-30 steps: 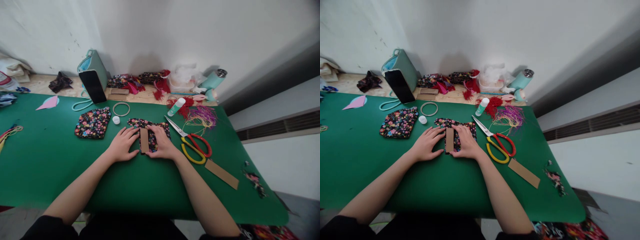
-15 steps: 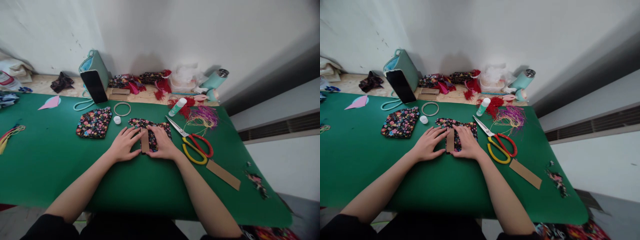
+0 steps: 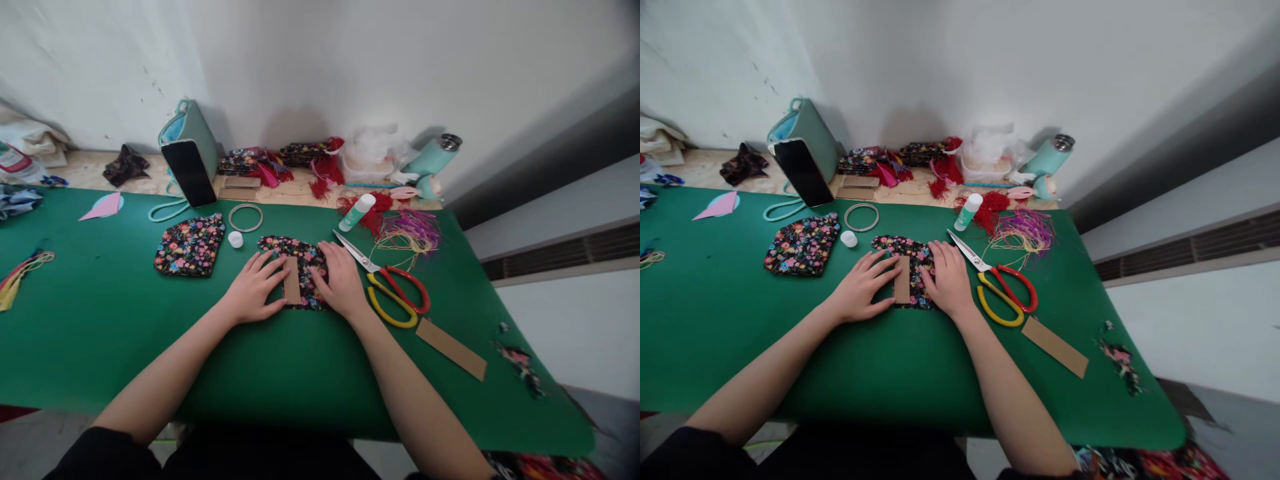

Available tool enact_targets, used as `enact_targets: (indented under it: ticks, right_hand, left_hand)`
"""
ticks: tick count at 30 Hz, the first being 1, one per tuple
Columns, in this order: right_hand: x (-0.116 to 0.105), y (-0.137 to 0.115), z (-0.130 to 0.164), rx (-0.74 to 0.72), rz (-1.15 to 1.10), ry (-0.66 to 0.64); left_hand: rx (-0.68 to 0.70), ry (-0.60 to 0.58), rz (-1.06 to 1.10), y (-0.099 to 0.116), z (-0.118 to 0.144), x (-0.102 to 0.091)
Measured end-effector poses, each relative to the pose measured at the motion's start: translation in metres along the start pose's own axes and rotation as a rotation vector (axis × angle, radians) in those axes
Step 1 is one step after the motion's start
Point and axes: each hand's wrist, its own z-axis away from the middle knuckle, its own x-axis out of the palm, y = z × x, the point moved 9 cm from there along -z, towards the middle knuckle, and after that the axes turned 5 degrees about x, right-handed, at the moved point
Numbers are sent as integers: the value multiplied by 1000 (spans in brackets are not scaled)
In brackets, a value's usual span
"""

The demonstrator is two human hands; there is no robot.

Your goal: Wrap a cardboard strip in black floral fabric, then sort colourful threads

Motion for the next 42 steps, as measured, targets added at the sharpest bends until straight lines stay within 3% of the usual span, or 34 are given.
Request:
enact_targets:
  ticks: [8,16,21,27,42]
  right_hand:
    - [0,-1,1,8,43,9]
    - [-15,-1,-13,55,-90,65]
    - [8,-2,-49,5,-150,-58]
    - [39,-1,-70,50,-177,-45]
    - [40,19,-68,194,-593,-6]
  left_hand:
    - [-7,-18,7,-1,-1,3]
    - [-15,-16,15,-2,-1,3]
    - [1,2,29,-1,-4,1]
    - [4,5,47,0,-7,0]
    - [-4,14,47,-1,-6,1]
